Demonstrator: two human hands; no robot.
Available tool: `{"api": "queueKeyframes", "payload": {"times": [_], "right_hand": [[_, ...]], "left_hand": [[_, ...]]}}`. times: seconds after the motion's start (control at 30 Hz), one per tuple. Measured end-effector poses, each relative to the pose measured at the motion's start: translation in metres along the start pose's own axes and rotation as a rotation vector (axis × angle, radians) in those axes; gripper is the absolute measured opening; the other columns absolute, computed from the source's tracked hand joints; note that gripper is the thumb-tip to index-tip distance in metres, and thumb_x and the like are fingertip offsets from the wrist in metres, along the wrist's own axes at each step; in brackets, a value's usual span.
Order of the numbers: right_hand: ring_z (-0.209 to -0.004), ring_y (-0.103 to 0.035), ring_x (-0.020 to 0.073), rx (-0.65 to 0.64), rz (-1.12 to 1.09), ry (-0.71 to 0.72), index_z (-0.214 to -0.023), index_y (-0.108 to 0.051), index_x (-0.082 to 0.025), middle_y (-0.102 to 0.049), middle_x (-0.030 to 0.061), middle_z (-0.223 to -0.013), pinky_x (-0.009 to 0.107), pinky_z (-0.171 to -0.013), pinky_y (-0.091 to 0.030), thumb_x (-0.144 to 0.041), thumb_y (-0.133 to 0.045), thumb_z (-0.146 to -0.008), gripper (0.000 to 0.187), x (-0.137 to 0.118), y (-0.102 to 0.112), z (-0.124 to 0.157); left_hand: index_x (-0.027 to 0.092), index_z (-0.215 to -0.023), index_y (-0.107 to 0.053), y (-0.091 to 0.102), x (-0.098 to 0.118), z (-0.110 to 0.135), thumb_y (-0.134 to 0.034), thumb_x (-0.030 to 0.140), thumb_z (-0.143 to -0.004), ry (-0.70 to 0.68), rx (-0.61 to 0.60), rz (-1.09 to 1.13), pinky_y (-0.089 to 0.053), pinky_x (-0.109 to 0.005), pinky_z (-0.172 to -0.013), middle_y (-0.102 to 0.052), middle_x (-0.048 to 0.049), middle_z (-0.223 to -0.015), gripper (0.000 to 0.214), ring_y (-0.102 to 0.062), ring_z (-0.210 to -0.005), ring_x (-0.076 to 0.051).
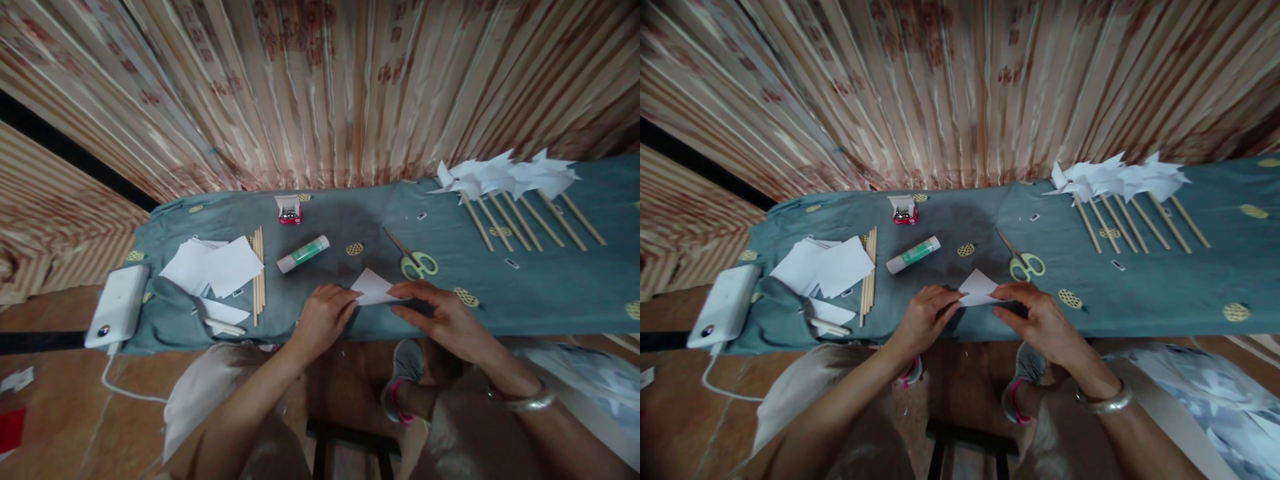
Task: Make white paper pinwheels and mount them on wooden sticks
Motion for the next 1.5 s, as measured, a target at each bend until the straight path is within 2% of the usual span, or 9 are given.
{"api": "queueKeyframes", "payload": {"times": [0.2,0.37,0.57,0.67,0.77,0.83,0.93,1.1,1.5], "right_hand": [[-0.075,-0.068,0.0199,0.062,-0.045,-0.066,-0.087,-0.072,-0.021,-0.074,0.0037,-0.082,0.032,-0.070,-0.054,-0.041,-0.063,-0.083,0.022,0.006,-0.009,-0.010],[-0.090,-0.068,0.0222,0.134,-0.010,-0.008,-0.080,-0.070,-0.022,-0.074,0.0052,-0.094,0.036,-0.084,-0.051,-0.035,-0.062,-0.083,0.015,0.011,-0.014,-0.017],[-0.094,-0.068,0.0233,0.192,0.076,0.019,-0.079,-0.069,-0.023,-0.074,0.0062,-0.098,0.038,-0.087,-0.052,-0.033,-0.061,-0.084,0.013,0.011,-0.017,-0.018],[-0.094,-0.068,0.0233,0.209,0.120,0.037,-0.079,-0.068,-0.023,-0.074,0.0060,-0.097,0.037,-0.086,-0.052,-0.031,-0.060,-0.084,0.012,0.009,-0.017,-0.017],[-0.095,-0.068,0.0236,0.228,0.172,0.045,-0.079,-0.067,-0.023,-0.074,0.0067,-0.096,0.037,-0.087,-0.052,-0.030,-0.060,-0.084,0.011,0.009,-0.019,-0.017],[-0.094,-0.068,0.0237,0.234,0.202,0.049,-0.079,-0.066,-0.022,-0.073,0.0074,-0.096,0.037,-0.085,-0.052,-0.029,-0.060,-0.084,0.011,0.009,-0.019,-0.017],[-0.091,-0.068,0.0235,0.252,0.237,0.049,-0.077,-0.065,-0.022,-0.073,0.0080,-0.095,0.037,-0.083,-0.052,-0.028,-0.060,-0.085,0.011,0.009,-0.020,-0.018],[-0.091,-0.067,0.0238,0.254,0.252,0.061,-0.076,-0.063,-0.023,-0.072,0.0079,-0.095,0.038,-0.084,-0.052,-0.028,-0.057,-0.086,0.013,0.009,-0.020,-0.019],[-0.084,-0.066,0.0228,0.247,0.288,0.082,-0.074,-0.060,-0.022,-0.071,0.0069,-0.087,0.035,-0.078,-0.050,-0.025,-0.057,-0.086,0.013,0.007,-0.020,-0.020]], "left_hand": [[0.016,-0.108,-0.067,-0.002,-0.003,-0.003,-0.055,0.022,-0.093,0.099,-0.004,0.088,-0.054,-0.031,-0.079,-0.074,-0.0069,-0.095,0.020,-0.067,-0.087,-0.019],[0.018,-0.110,-0.066,-0.002,-0.005,-0.005,-0.058,0.023,-0.091,0.146,-0.012,0.066,-0.055,-0.031,-0.078,-0.074,-0.0059,-0.095,0.021,-0.068,-0.084,-0.019],[0.017,-0.111,-0.064,-0.004,-0.008,-0.006,-0.059,0.023,-0.090,0.154,0.004,0.060,-0.056,-0.032,-0.077,-0.073,-0.0064,-0.094,0.023,-0.069,-0.083,-0.019],[0.014,-0.117,-0.061,0.000,-0.005,-0.007,-0.056,0.025,-0.092,0.105,0.019,-0.003,-0.057,-0.033,-0.079,-0.072,-0.0094,-0.098,0.027,-0.069,-0.086,-0.020],[0.013,-0.126,-0.054,0.002,0.005,-0.006,-0.051,0.026,-0.095,-0.051,0.012,-0.165,-0.053,-0.042,-0.092,-0.066,-0.0148,-0.120,0.034,-0.062,-0.109,-0.026],[0.013,-0.131,-0.050,-0.001,0.014,-0.002,-0.046,0.022,-0.096,-0.166,-0.034,-0.225,-0.048,-0.044,-0.100,-0.060,-0.0149,-0.131,0.036,-0.054,-0.124,-0.026],[0.009,-0.136,-0.043,-0.014,0.024,0.007,-0.044,0.026,-0.097,-0.240,-0.144,-0.262,-0.038,-0.048,-0.111,-0.052,-0.0169,-0.142,0.043,-0.041,-0.138,-0.027],[0.006,-0.142,-0.034,-0.028,0.026,0.018,-0.048,0.039,-0.094,-0.210,-0.250,-0.304,-0.027,-0.050,-0.118,-0.040,-0.0196,-0.151,0.060,-0.026,-0.146,-0.030],[0.005,-0.142,-0.035,-0.029,0.025,0.018,-0.051,0.042,-0.093,-0.176,-0.293,-0.310,-0.027,-0.048,-0.118,-0.038,-0.0197,-0.152,0.064,-0.028,-0.144,-0.032]]}}
Point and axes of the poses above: each hand's wrist, its own z-axis away from the middle knuckle, its own y-axis out of the back of the hand, x = y × z, the point moved 1 cm from there along -z, towards the middle knuckle
